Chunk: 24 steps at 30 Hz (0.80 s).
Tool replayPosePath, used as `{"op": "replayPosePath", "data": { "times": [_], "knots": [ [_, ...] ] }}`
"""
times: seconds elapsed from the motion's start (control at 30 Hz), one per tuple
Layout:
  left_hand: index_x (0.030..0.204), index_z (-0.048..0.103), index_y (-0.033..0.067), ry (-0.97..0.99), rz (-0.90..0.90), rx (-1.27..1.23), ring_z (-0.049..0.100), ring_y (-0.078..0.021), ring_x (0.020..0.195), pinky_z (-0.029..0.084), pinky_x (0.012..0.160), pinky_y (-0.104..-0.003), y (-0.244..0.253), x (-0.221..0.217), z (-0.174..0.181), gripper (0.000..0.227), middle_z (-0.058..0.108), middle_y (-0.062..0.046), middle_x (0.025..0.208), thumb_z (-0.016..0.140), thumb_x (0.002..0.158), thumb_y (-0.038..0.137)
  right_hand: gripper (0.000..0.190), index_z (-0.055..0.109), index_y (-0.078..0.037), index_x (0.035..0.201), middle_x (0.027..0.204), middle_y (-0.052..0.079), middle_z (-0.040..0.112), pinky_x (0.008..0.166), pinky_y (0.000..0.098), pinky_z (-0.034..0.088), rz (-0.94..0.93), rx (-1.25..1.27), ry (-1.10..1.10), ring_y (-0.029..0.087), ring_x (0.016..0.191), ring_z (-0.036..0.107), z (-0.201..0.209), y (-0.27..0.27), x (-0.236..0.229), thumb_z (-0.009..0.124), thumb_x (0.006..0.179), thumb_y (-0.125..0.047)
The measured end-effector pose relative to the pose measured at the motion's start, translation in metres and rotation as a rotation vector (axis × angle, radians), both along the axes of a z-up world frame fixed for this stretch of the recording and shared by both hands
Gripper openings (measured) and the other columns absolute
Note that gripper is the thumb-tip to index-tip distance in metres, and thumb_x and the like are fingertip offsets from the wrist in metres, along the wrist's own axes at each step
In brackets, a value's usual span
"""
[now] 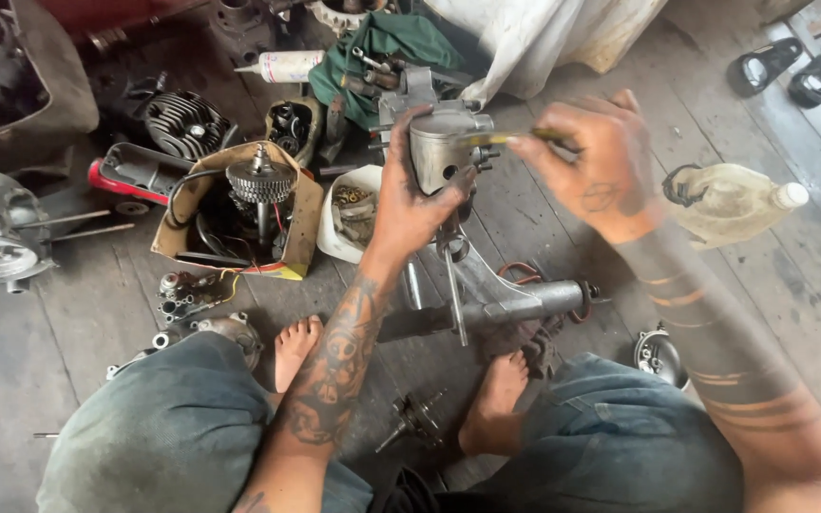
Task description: The person sits on the floor and installs piston rings onto a piston by hand. They then use a brush to apply oil to the piston and a gear component before placing the gear into a box.
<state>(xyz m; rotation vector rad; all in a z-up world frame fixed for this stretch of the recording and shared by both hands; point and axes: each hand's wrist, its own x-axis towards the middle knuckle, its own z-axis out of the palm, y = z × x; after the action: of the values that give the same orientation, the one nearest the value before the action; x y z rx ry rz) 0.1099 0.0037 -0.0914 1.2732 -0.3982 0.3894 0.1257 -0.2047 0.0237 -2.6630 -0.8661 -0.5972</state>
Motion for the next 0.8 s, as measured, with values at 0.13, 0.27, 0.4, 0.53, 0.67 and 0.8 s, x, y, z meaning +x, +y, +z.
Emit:
{"op": "replayPosePath", "data": {
  "times": [0.13, 0.27, 0.4, 0.53, 0.67, 0.8],
  "knots": [
    [0.15, 0.036, 0.0147, -0.026, -0.021, -0.011, 0.063, -0.0277, 0.119, 0.055, 0.103, -0.041, 0.001, -0.003, -0.008, 0.084, 0.059, -0.015, 0.136, 0.078, 0.077, 0.014, 0.04, 0.072, -0.011, 0.082, 0.063, -0.001, 0.055, 0.084, 0.0347, 0.032, 0.013, -0.021, -0.046, 0.017, 0.062, 0.046, -0.005, -0.005, -0.002, 0.077, 0.106, -0.043],
    [0.149, 0.035, 0.014, -0.025, 0.004, 0.019, 0.064, -0.0283, 0.118, 0.054, 0.103, -0.04, 0.0, -0.001, -0.002, 0.081, 0.061, -0.015, 0.134, 0.076, 0.079, 0.008, 0.038, 0.066, -0.01, 0.079, 0.071, -0.001, 0.059, 0.082, 0.0334, 0.03, 0.046, -0.035, -0.126, 0.019, 0.068, 0.051, 0.016, 0.021, -0.016, 0.083, 0.101, -0.035],
    [0.147, 0.037, 0.0145, -0.016, 0.029, 0.051, 0.065, -0.0277, 0.114, 0.057, 0.098, -0.039, 0.004, 0.0, 0.003, 0.079, 0.06, -0.016, 0.134, 0.076, 0.079, 0.008, 0.034, 0.07, -0.013, 0.084, 0.071, -0.003, 0.063, 0.085, 0.0341, 0.032, 0.021, -0.059, -0.126, 0.016, 0.068, 0.054, 0.006, 0.005, -0.004, 0.086, 0.103, -0.035],
    [0.148, 0.036, 0.0135, -0.011, 0.026, 0.034, 0.065, -0.0269, 0.115, 0.054, 0.102, -0.039, 0.0, 0.0, 0.001, 0.08, 0.062, -0.015, 0.132, 0.077, 0.078, 0.008, 0.03, 0.071, -0.009, 0.085, 0.069, 0.0, 0.058, 0.083, 0.0351, 0.034, 0.004, -0.053, -0.074, 0.021, 0.065, 0.051, 0.015, 0.012, -0.01, 0.086, 0.1, -0.031],
    [0.15, 0.034, 0.0137, -0.033, -0.021, -0.015, 0.064, -0.0297, 0.119, 0.055, 0.103, -0.043, 0.0, 0.003, -0.008, 0.086, 0.058, -0.016, 0.138, 0.078, 0.078, 0.024, 0.041, 0.069, -0.01, 0.083, 0.062, 0.0, 0.052, 0.084, 0.0362, 0.035, -0.05, -0.067, -0.044, 0.021, 0.061, 0.047, 0.005, -0.006, -0.003, 0.084, 0.104, -0.041],
    [0.151, 0.033, 0.0136, -0.028, -0.018, 0.007, 0.064, -0.0301, 0.12, 0.054, 0.104, -0.044, -0.001, 0.002, -0.005, 0.086, 0.059, -0.016, 0.136, 0.079, 0.079, 0.025, 0.035, 0.07, -0.008, 0.084, 0.065, 0.001, 0.054, 0.082, 0.036, 0.035, -0.029, -0.052, -0.085, 0.021, 0.063, 0.048, 0.01, 0.005, -0.008, 0.088, 0.101, -0.034]
  ]
}}
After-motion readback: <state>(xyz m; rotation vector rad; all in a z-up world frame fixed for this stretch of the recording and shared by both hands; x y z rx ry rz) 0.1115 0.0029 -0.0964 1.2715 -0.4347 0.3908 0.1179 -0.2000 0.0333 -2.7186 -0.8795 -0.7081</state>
